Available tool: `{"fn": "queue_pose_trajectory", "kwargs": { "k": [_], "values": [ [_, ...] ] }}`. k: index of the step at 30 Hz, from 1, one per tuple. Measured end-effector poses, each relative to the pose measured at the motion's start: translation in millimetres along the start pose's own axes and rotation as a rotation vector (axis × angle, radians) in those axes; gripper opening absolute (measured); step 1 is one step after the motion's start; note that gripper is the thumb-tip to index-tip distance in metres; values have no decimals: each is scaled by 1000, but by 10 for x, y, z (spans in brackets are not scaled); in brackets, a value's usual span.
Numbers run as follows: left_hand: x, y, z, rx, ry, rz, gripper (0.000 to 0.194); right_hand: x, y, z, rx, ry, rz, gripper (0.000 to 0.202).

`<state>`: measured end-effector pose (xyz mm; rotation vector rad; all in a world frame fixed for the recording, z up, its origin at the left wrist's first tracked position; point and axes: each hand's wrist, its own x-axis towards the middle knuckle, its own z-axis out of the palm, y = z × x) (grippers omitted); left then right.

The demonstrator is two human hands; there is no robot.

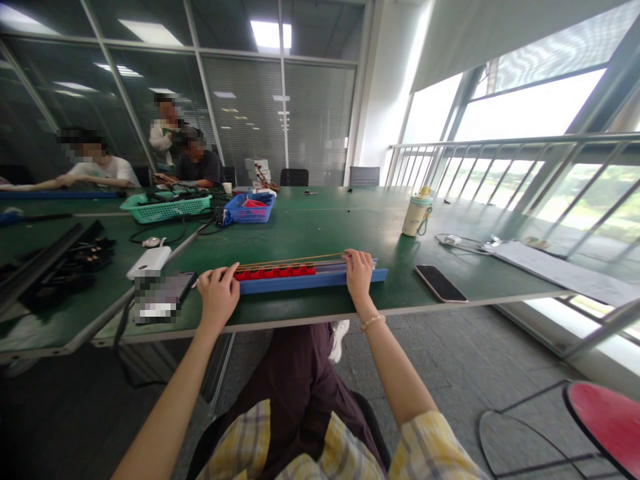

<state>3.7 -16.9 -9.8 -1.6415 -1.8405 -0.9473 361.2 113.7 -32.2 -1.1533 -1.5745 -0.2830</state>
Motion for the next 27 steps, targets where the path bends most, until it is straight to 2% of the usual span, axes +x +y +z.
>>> {"fn": "queue_pose_trajectory", "kwargs": {
  "k": [7, 22, 27],
  "values": [
    [5, 16, -4, -12, 0, -6, 44, 0, -35, -22, -112, -4, 36, 27],
    [1, 22, -25, -28, -15, -12, 44, -3, 9, -62, -86, 93, 226, 31],
    [0, 18, -23, -25, -21, -11, 44, -13, 7, -73, -126, 99, 243, 31]
  ]
}}
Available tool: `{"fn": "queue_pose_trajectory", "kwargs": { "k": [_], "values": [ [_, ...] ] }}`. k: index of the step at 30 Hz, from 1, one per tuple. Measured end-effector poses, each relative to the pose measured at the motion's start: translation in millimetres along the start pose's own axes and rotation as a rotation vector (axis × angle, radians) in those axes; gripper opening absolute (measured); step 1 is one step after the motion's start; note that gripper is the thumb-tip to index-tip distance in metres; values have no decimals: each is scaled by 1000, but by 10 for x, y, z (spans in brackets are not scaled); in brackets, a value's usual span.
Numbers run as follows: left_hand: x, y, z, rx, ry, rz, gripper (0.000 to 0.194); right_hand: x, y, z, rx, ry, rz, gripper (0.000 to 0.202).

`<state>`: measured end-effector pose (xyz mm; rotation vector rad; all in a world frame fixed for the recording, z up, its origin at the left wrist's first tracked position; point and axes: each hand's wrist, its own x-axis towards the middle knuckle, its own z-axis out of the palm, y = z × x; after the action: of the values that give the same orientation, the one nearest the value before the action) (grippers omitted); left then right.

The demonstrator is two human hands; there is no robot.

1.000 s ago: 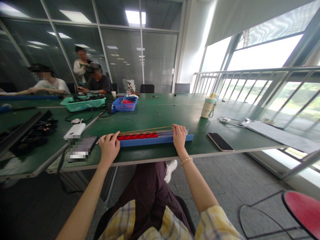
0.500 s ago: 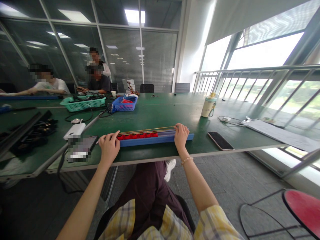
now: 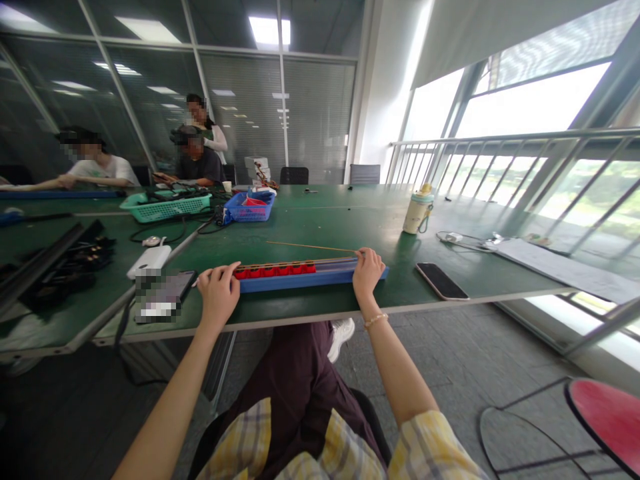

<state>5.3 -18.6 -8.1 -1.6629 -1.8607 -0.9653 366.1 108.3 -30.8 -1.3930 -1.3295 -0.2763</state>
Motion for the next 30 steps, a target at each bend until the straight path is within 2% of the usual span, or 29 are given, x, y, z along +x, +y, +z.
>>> {"fn": "queue_pose_trajectory", "kwargs": {
  "k": [16, 20, 23, 26, 30],
  "values": [
    [1, -9, -11, -3, 11, 12, 41, 13, 97, 74, 95, -83, 19, 31],
    [-2, -25, -23, -3, 10, 15, 41, 182, 169, 119, 109, -111, -7, 31],
    [-9, -34, -25, -2, 5, 18, 40, 466, 211, 172, 153, -207, -78, 30],
    [-16, -40, -16, -2, 14, 12, 40, 723, 241, 240, 227, -362, -121, 26],
    [-16, -45, -9, -4, 7, 5, 40, 797, 303, 328, 280, -487, -45, 24]
  ]
}}
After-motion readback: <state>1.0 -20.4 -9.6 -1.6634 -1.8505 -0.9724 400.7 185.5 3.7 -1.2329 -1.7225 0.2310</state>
